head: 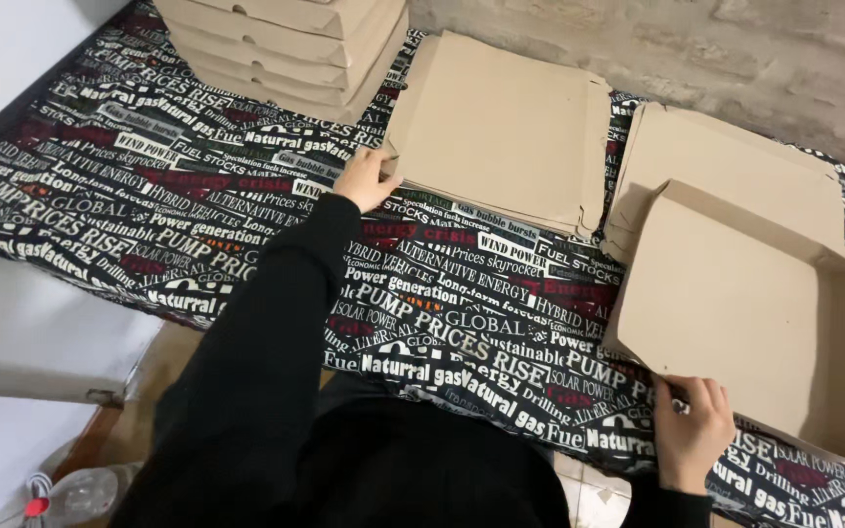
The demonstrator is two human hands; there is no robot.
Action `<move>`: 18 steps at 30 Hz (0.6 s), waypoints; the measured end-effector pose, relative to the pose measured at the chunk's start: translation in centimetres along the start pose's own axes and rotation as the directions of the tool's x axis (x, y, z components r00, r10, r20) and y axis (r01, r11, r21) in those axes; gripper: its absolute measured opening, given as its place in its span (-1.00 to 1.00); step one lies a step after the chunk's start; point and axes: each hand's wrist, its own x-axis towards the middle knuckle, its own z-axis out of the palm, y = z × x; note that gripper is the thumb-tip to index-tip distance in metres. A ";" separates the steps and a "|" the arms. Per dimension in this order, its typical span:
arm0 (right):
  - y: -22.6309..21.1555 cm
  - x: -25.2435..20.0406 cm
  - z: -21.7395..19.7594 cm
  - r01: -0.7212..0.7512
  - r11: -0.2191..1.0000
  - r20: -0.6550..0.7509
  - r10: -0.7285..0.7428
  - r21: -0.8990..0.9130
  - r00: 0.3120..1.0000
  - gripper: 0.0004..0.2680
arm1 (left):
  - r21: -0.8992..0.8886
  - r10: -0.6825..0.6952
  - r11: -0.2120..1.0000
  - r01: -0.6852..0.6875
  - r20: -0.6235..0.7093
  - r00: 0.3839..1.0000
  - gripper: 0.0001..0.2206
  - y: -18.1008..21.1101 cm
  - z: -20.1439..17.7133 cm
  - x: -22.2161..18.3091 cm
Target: The person assembles several cardboard pizza boxes by hand on a table, folding the sides and tabs to form each box and then stacking them.
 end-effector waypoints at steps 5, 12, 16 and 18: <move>-0.3 0.1 -0.3 0.003 1.000 -0.051 -0.004 -0.015 0.999 -0.91 | 0.068 -0.001 0.998 0.005 -0.065 0.998 -0.50 0.8 -0.2 -0.6; -1.6 0.8 -0.9 -0.003 0.989 0.030 0.007 -0.148 1.000 -0.96 | 0.045 -0.035 0.998 0.035 -0.004 0.999 -0.43 1.5 -2.0 1.1; -1.3 0.7 -0.5 -0.037 0.988 0.063 0.047 -0.153 0.997 -0.97 | 0.081 -0.083 0.994 0.076 0.079 0.993 -0.44 2.4 -3.5 1.5; -1.3 0.7 -0.6 -0.035 0.987 0.070 0.047 -0.156 0.996 -0.97 | 0.092 -0.099 0.992 0.092 0.084 0.991 -0.43 2.6 -3.4 1.9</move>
